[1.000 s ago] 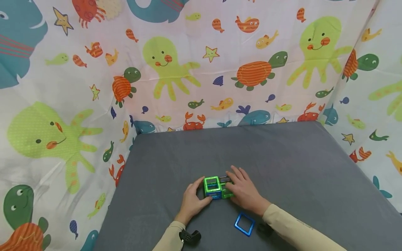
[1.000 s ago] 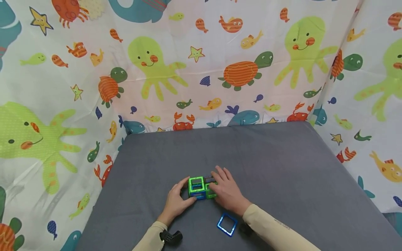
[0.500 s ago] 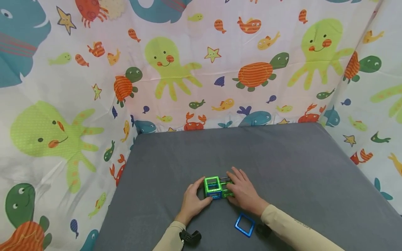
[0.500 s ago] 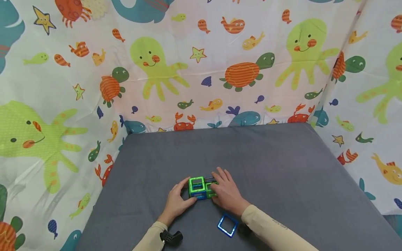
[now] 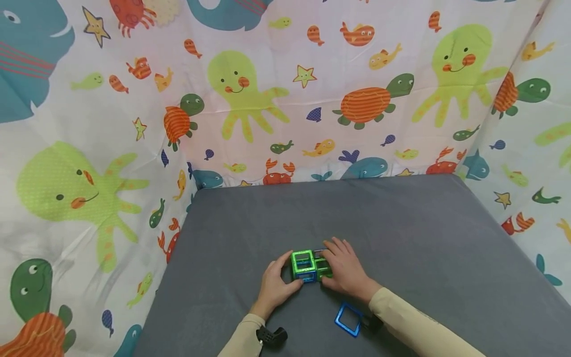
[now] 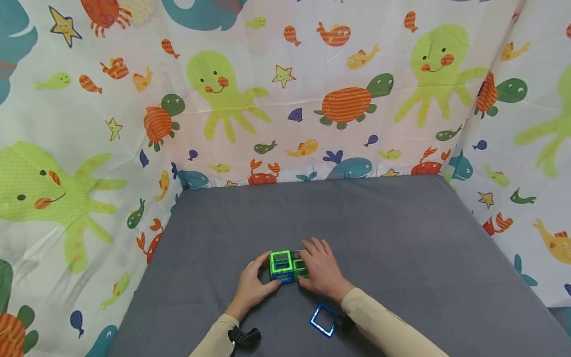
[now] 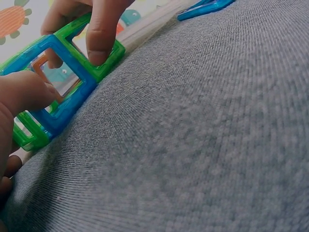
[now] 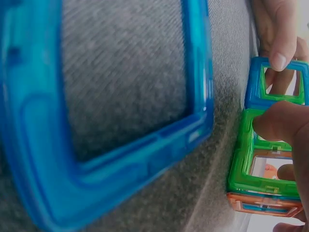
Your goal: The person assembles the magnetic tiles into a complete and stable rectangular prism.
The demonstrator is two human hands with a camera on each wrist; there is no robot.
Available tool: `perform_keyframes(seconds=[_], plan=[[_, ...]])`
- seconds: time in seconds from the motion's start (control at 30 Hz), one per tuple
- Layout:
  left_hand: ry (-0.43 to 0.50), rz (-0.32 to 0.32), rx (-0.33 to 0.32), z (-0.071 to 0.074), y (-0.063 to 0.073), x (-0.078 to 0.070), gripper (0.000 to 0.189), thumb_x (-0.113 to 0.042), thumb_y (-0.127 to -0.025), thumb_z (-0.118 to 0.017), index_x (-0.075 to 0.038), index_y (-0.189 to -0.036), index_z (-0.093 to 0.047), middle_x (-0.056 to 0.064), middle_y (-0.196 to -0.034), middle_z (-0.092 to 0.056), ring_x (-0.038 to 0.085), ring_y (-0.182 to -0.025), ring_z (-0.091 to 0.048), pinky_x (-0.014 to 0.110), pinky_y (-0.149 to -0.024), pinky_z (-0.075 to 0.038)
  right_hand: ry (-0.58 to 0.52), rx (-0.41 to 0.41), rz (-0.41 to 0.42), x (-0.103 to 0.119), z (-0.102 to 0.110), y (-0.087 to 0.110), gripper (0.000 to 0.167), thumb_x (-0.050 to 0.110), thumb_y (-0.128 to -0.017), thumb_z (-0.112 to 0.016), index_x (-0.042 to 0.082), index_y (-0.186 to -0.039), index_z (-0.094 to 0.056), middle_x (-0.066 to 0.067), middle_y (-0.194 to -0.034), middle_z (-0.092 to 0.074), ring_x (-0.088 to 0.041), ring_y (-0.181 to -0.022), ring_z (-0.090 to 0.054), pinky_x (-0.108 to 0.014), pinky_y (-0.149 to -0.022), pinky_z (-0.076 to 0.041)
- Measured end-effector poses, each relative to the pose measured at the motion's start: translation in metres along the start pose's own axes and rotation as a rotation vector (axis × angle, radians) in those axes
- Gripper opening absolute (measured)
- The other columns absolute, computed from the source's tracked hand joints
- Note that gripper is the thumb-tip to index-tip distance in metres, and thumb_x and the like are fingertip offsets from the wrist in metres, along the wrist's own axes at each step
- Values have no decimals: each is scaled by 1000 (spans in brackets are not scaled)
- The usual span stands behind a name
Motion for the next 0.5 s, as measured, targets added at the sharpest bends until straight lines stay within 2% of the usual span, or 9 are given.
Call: perform_keyframes(seconds=[0.27, 0.33, 0.5], plan=[[1, 11, 0, 3, 2, 2, 75, -31, -77, -85, -17, -145, -57, 0, -124, -71, 19, -109, -63, 46, -98, -52, -50, 69, 6, 2, 1, -2, 55, 33, -77, -85, 9, -124, -69, -22, -145, -57, -48, -141, -45, -67, -113, -35], [5, 11, 0, 3, 2, 2, 75, -30, -77, -85, -17, -145, -56, 1, -125, -71, 20, -110, -63, 47, -98, -52, -85, 32, 9, 2, 5, -2, 51, 29, -78, -84, 8, -121, -69, -24, -143, -57, -49, -139, -46, -68, -111, -37], [6, 2, 6, 3, 2, 0, 75, -31, -78, -84, -18, -147, -55, 1, -125, -70, 20, -110, -62, 46, -96, -52, -166, -150, -27, 0, 23, 12, 33, 14, -77, -85, 7, -106, -72, -23, -128, -66, -45, -122, -60, -63, -99, -49]])
Point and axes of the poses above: each hand's wrist, its own y-axis away from the middle knuckle, its own z-axis out of the back of the hand, x = y × z, the point moved 2 cm from there along -y, towards the middle knuckle
